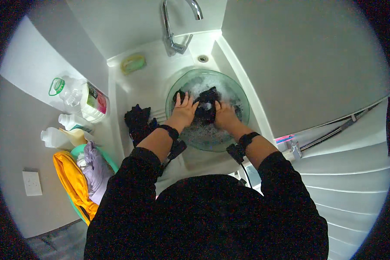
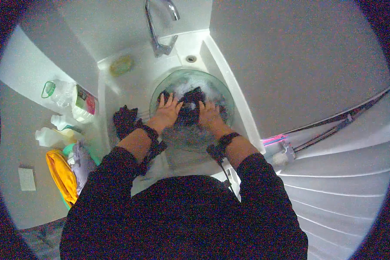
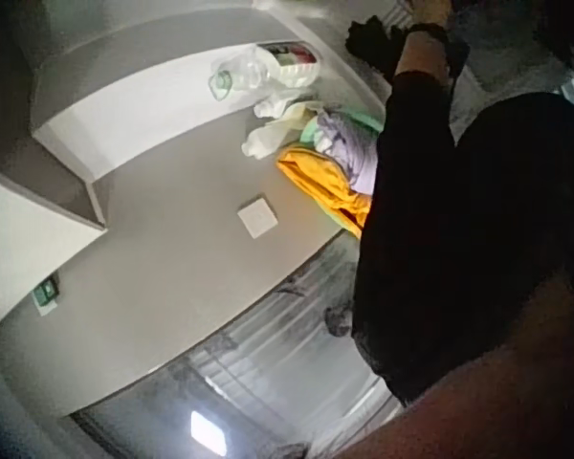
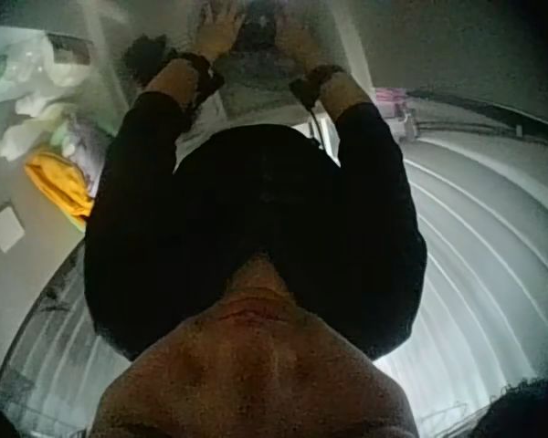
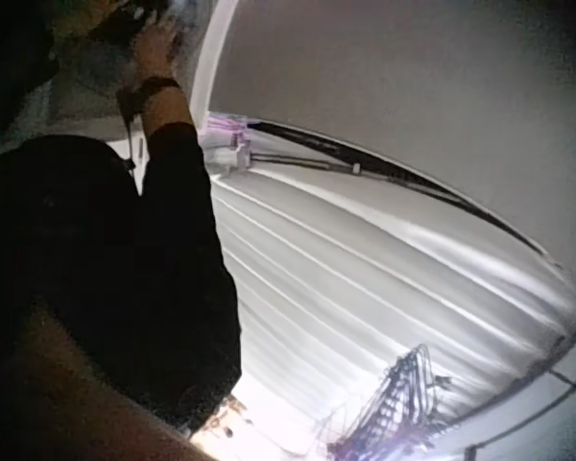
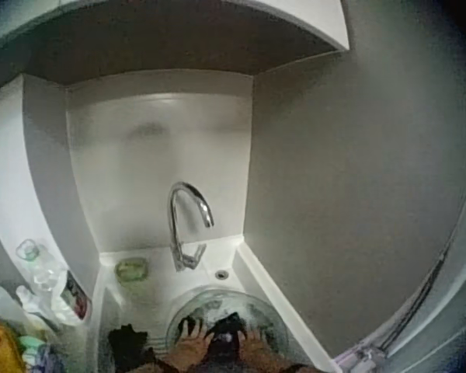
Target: The recorder is hand-washing various pieces of clothing in a bowl of soapy water within a sink.
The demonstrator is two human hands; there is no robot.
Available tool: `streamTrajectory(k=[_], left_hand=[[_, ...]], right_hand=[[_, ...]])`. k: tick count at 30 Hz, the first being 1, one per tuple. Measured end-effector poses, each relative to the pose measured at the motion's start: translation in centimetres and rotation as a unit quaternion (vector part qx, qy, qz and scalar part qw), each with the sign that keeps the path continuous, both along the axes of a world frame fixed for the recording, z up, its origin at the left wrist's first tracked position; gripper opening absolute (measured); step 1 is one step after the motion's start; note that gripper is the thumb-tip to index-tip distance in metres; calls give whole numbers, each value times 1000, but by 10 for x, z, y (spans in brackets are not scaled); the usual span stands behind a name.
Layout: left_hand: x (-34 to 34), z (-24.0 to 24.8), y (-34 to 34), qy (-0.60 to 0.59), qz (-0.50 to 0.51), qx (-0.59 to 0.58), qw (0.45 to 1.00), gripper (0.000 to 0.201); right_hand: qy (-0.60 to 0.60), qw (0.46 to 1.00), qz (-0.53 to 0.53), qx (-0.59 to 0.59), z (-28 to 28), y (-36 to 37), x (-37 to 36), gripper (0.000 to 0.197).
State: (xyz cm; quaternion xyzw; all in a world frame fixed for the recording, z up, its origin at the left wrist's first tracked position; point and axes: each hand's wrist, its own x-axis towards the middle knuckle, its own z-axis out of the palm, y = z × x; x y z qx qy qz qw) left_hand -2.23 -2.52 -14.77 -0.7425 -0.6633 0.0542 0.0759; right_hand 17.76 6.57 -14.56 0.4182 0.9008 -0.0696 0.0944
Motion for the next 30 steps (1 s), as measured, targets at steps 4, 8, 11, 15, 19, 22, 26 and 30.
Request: streamTrajectory(k=[4, 8, 11, 15, 19, 22, 26, 30], left_hand=[[-5, -19, 9, -10, -34, -33, 999, 50], [-12, -37, 17, 5, -18, -98, 995, 52], [-17, -60, 22, 14, -27, -106, 994, 56], [-12, -56, 29, -50, -44, -11, 998, 58], [-8, -37, 20, -198, -29, -10, 980, 58], [-2, -23, 20, -327, 26, 10, 945, 52], [24, -12, 10, -231, 77, -102, 964, 44], [-12, -23, 2, -90, 17, 11, 996, 34]], right_hand=[[-92, 994, 15, -51, 6, 6, -2, 65], [-170, 976, 123, -64, 27, 2, -9, 61], [-44, 984, 169, 45, -25, 12, 12, 62], [86, 980, 162, 75, -79, 17, 31, 62], [124, 987, 103, 10, -70, 12, 23, 61], [171, 983, 64, 2, -61, 5, 19, 60], [180, 983, -13, -18, -48, -7, 26, 60], [26, 991, 123, 49, 14, 0, 11, 56]])
